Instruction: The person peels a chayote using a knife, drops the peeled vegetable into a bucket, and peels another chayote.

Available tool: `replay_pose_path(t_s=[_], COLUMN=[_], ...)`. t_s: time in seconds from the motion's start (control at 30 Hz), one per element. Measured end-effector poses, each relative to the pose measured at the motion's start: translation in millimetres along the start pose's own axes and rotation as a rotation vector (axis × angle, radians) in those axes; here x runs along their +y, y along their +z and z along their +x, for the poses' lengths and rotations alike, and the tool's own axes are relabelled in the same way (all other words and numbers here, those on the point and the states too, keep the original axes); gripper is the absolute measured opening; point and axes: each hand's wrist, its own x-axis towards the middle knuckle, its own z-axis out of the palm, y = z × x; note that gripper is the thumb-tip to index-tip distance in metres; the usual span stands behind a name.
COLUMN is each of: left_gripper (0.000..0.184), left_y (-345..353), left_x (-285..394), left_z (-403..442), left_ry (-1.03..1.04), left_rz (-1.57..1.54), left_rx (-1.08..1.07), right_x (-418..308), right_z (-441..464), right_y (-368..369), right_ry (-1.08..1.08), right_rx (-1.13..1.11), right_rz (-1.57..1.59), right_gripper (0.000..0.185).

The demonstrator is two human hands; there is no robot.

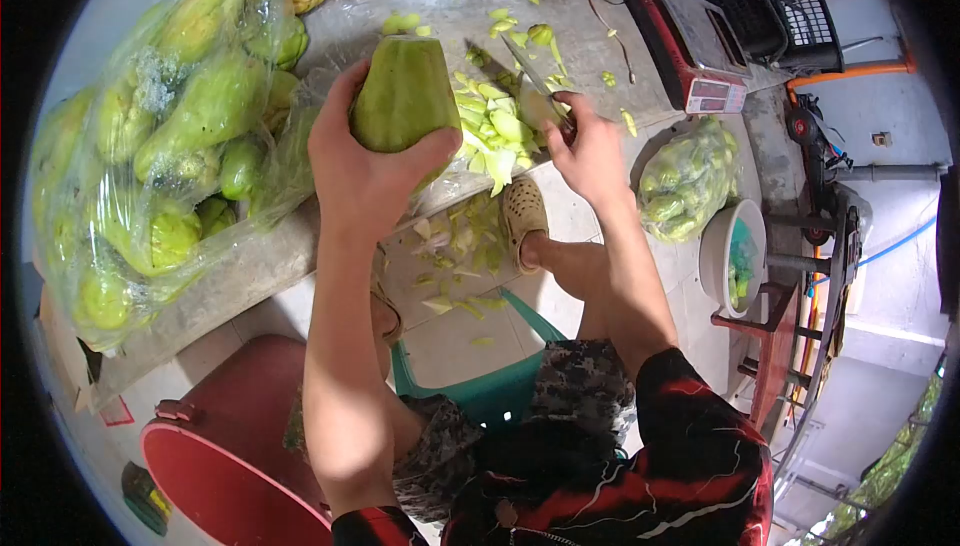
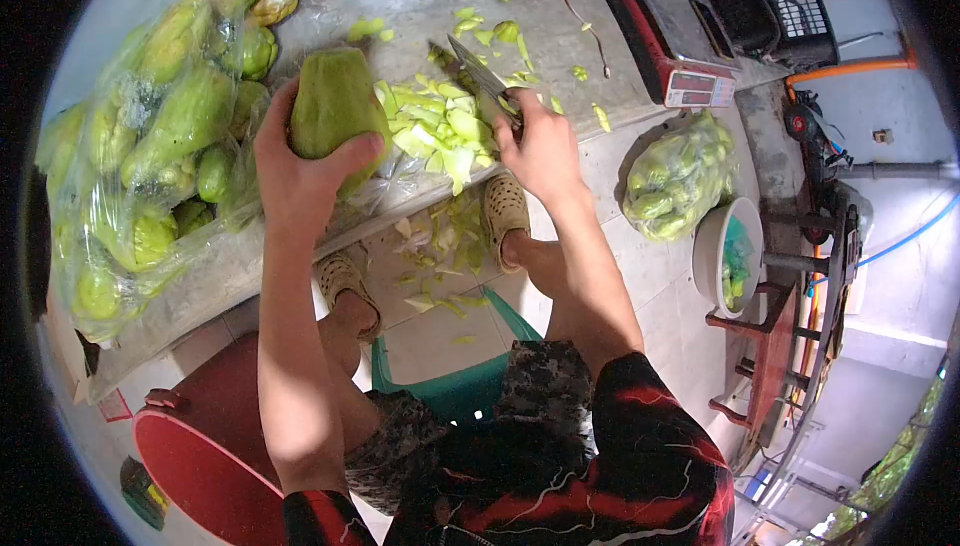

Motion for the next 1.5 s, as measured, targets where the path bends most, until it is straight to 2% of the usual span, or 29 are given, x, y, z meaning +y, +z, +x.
replay_pose_path(t_s=[0.03, 0.1, 0.13, 0.5, 0.7, 0.8, 0.9, 0.97, 1.03, 1.1, 1.17, 1.33, 1.5], left_gripper=[0.080, 0.081, 0.081, 0.077, 0.077, 0.077, 0.077, 0.076, 0.077, 0.077, 0.078, 0.078, 0.078], left_y=[0, -1, -1, -4, -4, -4, -8, -11, -16, -19, -23, -32, -34], left_x=[-1, -2, -3, 1, -2, 4, 0, 0, 0, 3, 6, 1, -4], left_z=[0, 0, 0, 2, 3, 3, 5, 5, 7, 9, 10, 11, 14], left_ry=[0.000, 0.000, -0.005, -0.030, -0.001, -0.069, -0.064, -0.095, -0.081, -0.065, -0.120, -0.115, -0.142], left_rz=[0.006, 0.013, 0.003, -0.016, -0.011, -0.052, -0.034, -0.115, -0.101, -0.090, -0.124, -0.153, -0.197], left_rx=[0.012, 0.025, 0.029, 0.054, 0.067, 0.077, 0.094, 0.123, 0.145, 0.159, 0.166, 0.203, 0.240], right_x=[-1, -2, -3, -4, -6, -7, -14, -15, -1, 30, 76, 74, 115], right_z=[0, 1, 1, 0, -2, -5, -15, -29, -47, -69, -105, -142, -147], right_y=[3, 9, 12, 35, 36, 34, 17, -9, -27, -25, -2, 19, 54], right_ry=[0.000, -0.069, -0.162, -0.220, -0.247, -0.258, -0.273, -0.220, -0.075, 0.151, 0.113, 0.076, 0.012], right_rx=[-0.002, -0.080, -0.083, -0.235, -0.240, -0.237, -0.154, -0.008, -0.116, -0.452, -0.571, -0.683, -0.931], right_rz=[0.001, 0.013, -0.021, -0.013, 0.020, -0.013, 0.054, -0.069, -0.215, -0.420, -0.736, -0.731, -0.691], right_gripper=[0.034, 0.047, 0.050, 0.054, 0.049, 0.050, 0.039, 0.025, 0.018, 0.023, 0.029, 0.031, 0.032])
